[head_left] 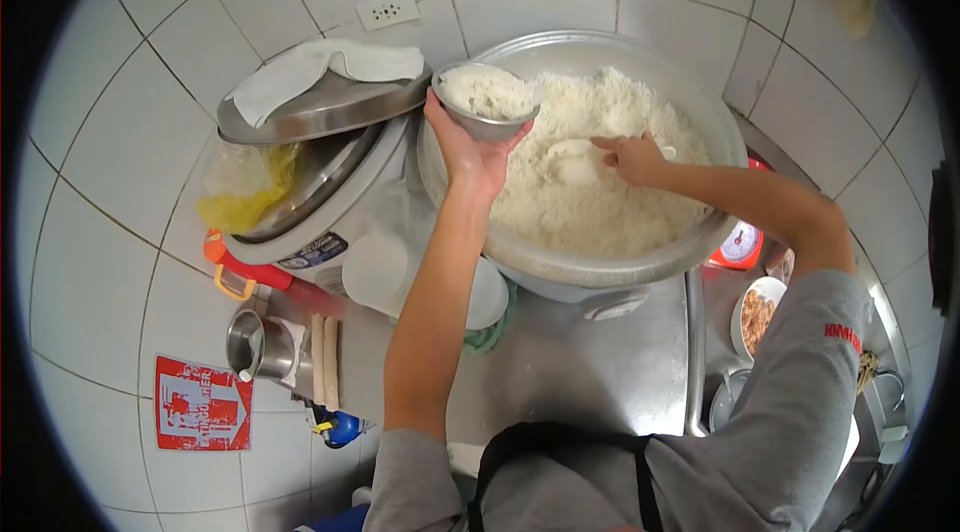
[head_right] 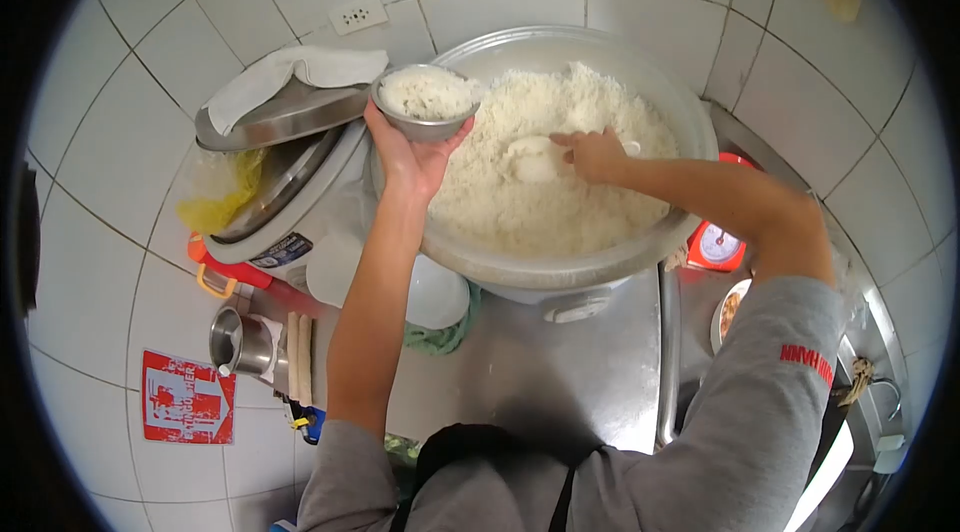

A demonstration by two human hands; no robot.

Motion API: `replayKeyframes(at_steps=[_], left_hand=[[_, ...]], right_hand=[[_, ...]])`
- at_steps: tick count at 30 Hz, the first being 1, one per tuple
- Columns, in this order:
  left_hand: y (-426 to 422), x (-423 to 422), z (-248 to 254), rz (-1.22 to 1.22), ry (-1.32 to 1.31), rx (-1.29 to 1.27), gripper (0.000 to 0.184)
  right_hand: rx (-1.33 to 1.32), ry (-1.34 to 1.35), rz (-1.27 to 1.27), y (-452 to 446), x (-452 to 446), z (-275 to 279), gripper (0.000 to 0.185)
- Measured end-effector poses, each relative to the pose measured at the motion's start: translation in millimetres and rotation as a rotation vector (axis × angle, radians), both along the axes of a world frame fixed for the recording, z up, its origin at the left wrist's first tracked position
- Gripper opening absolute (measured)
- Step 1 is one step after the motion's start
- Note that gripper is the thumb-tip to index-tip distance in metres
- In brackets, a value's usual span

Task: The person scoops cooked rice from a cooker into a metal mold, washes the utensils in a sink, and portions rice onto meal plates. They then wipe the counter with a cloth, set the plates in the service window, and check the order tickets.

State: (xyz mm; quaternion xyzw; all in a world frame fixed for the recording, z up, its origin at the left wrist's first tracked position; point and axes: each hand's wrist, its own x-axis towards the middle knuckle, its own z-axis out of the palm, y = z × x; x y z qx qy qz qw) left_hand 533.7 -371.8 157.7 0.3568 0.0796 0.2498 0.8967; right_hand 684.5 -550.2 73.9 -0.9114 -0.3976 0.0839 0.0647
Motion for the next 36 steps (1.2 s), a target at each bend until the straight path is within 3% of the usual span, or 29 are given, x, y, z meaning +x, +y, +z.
replayKeyframes(at_steps=[7,14,25,31,34,36], left_hand=[[6.0,0.5,1.0,0.01,-0.06,0.032,0.058],[6.1,1.3,-2.1,0.044,-0.05,-0.013,0.057],[8.9,-6.1,-5.6,0.075,-0.067,0.034,0.057],[5.7,-6.0,-1.2,0.083,-0.044,0.071,0.061],[8.3,-12.9,1.0,0.082,0.014,0.073,0.064],[17.4,-20.9,-2.5,0.01,0.025,0.1,0.064]], right_hand=[[0.003,-0.028,0.148,-0.9,-20.5,4.0,0.042],[-0.118,0.186,0.315,-0.1,-65.0,27.7,0.042],[-0.153,0.352,0.447,-25.8,-48.0,29.2,0.042],[-0.07,0.718,0.449,-30.6,-44.0,29.4,0.041],[-0.087,0.985,0.177,-27.8,-40.8,51.1,0.043],[0.032,0.926,0.095,-29.8,-24.3,65.0,0.043]])
